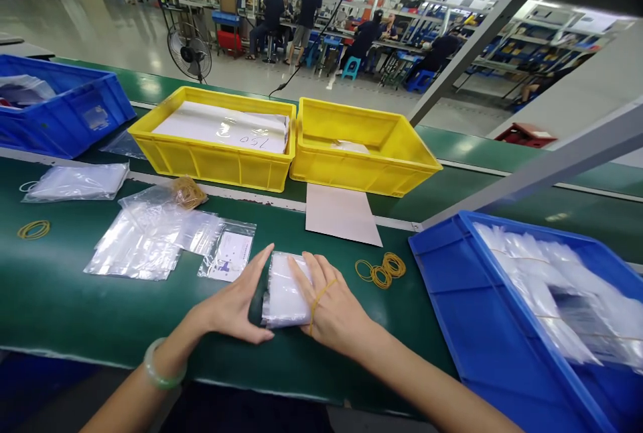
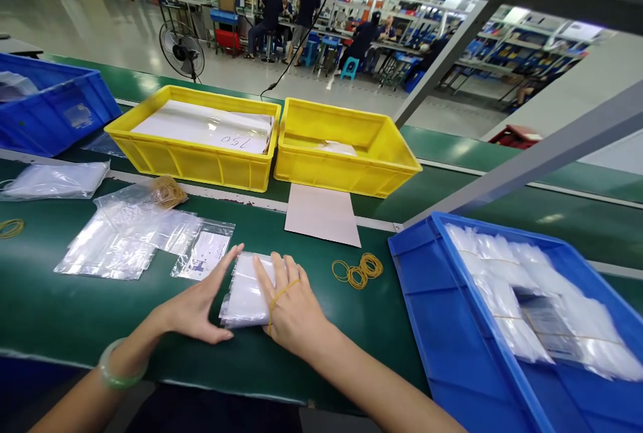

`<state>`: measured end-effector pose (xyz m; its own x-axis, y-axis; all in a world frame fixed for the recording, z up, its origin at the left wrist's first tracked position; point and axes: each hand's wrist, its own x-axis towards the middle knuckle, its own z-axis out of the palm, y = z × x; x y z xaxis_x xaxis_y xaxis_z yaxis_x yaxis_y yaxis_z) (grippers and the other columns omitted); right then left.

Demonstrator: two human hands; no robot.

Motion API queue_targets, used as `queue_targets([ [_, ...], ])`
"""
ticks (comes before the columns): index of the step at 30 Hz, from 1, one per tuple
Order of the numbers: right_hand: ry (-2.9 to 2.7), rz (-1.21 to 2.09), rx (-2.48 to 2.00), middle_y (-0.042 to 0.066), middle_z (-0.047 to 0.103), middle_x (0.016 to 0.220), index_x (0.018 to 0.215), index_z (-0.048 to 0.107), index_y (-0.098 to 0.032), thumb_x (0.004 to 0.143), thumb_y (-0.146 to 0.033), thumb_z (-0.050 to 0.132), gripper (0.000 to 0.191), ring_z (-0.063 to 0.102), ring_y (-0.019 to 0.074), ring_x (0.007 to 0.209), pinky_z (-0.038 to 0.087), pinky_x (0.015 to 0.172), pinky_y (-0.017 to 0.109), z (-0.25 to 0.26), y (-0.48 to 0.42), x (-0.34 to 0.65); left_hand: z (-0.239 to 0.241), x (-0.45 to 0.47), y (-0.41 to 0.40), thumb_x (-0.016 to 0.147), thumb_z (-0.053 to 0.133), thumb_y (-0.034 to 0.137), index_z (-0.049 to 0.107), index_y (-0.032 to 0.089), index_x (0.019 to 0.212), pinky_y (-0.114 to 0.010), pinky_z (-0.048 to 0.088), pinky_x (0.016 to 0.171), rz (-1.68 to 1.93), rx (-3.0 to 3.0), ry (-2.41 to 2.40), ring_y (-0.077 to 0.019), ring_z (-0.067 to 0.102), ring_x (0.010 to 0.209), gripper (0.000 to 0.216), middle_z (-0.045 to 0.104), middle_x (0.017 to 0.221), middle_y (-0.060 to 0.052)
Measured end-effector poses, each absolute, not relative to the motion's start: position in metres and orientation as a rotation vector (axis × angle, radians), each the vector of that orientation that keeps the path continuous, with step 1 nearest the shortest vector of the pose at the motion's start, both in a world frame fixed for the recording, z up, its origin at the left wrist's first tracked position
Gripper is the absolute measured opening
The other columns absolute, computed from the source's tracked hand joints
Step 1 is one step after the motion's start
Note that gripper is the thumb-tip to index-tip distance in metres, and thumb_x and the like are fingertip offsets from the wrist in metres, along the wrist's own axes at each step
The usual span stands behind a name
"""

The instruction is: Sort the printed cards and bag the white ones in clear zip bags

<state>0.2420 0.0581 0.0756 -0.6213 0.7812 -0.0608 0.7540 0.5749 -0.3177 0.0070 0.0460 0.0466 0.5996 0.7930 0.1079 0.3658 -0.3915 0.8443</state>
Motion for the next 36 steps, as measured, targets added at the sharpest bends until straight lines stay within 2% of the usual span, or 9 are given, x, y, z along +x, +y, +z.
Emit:
queue_targets([
  [2,-2.760,0.412,-1.343,0.029,0.039,0.150,0.155,0.027,-0.015,0.064,-0.024,0.077,0.104,0.037,0.0551,0.132,0.034,0.103,0.070,0.077,0.058,0.242,0.072,-0.002,0.039,0.069,0.078,0.034,0.001,0.025,0.157,-0.059,0.019,0.119,0.685,2.163,0.886,-0.0396,0.008,0.150,0.117,0.002,0.165,-0.013],
  [7,-2.865,0.294,-1.402,0.031,0.037,0.151,0.154,0.029,-0.013,0.078,-0.020,0.065,0.084,0.036,0.0524,0.136,0.039,0.101,0.067,0.085,0.057,0.240,0.108,0.032,0.038,0.085,0.059,0.028,0.061,0.023,0.125,-0.048,0.036,0.112,0.544,2.862,0.499,-0.0333,0.045,0.132,0.040,0.054,0.139,-0.012],
  [14,-2.881,0.190,-1.419,0.026,0.040,0.151,0.154,0.032,-0.016,0.093,-0.030,0.051,0.065,0.040,0.0455,0.135,0.043,0.101,0.059,0.086,0.054,0.240,0.112,0.066,0.064,0.086,0.053,0.023,0.070,0.019,0.094,-0.038,0.039,0.105,0.456,3.336,0.144,-0.0245,0.054,0.113,0.019,0.067,0.115,-0.008],
  [22,-2.826,0.206,-1.404,0.029,0.042,0.147,0.151,0.035,-0.012,0.068,-0.024,0.072,0.092,0.043,0.0484,0.130,0.045,0.097,0.060,0.083,0.052,0.241,0.092,0.005,0.031,0.077,0.061,0.030,0.058,0.020,0.056,-0.033,0.041,0.059,0.468,3.056,0.169,-0.0167,0.049,0.056,0.024,0.053,0.051,-0.001],
  [25,-2.833,0.226,-1.390,0.031,0.042,0.147,0.152,0.034,-0.013,0.070,-0.025,0.073,0.091,0.044,0.0502,0.130,0.045,0.096,0.062,0.082,0.051,0.238,0.084,-0.029,0.036,0.081,0.062,0.037,0.066,0.015,0.074,-0.035,0.042,0.065,0.357,3.013,0.862,-0.0216,0.058,0.064,0.023,0.062,0.062,-0.005],
  [27,-2.851,0.234,-1.365,0.032,0.041,0.147,0.152,0.033,-0.014,0.073,-0.025,0.073,0.090,0.043,0.0512,0.131,0.045,0.095,0.064,0.083,0.049,0.236,0.079,-0.039,0.052,0.079,0.066,0.054,0.064,0.007,0.112,-0.043,0.045,0.080,0.240,2.868,1.154,-0.0289,0.065,0.078,0.057,0.071,0.082,-0.012],
  [31,-2.840,0.238,-1.355,0.031,0.039,0.149,0.152,0.032,-0.018,0.073,-0.023,0.074,0.090,0.042,0.0519,0.132,0.046,0.094,0.065,0.080,0.045,0.236,0.055,-0.019,0.082,0.060,0.071,0.074,0.009,0.010,0.154,-0.062,0.015,0.115,0.255,2.521,1.073,-0.0407,0.045,0.133,0.129,0.044,0.147,-0.028],
  [34,-2.788,0.244,-1.356,0.031,0.040,0.147,0.152,0.032,-0.016,0.073,-0.022,0.072,0.088,0.041,0.0517,0.133,0.044,0.097,0.066,0.073,0.041,0.238,0.024,0.011,0.086,0.059,0.075,0.069,0.016,0.014,0.153,-0.063,0.009,0.117,0.388,2.302,0.886,-0.0410,0.024,0.146,0.124,0.022,0.159,-0.026],
  [36,-2.739,0.264,-1.357,0.031,0.041,0.146,0.152,0.032,-0.015,0.074,-0.021,0.069,0.087,0.039,0.0511,0.135,0.043,0.099,0.067,0.069,0.038,0.239,0.005,0.029,0.082,0.064,0.075,0.062,0.036,0.015,0.146,-0.058,0.016,0.119,0.528,2.158,0.886,-0.0388,0.030,0.144,0.102,0.033,0.156,-0.022],
])
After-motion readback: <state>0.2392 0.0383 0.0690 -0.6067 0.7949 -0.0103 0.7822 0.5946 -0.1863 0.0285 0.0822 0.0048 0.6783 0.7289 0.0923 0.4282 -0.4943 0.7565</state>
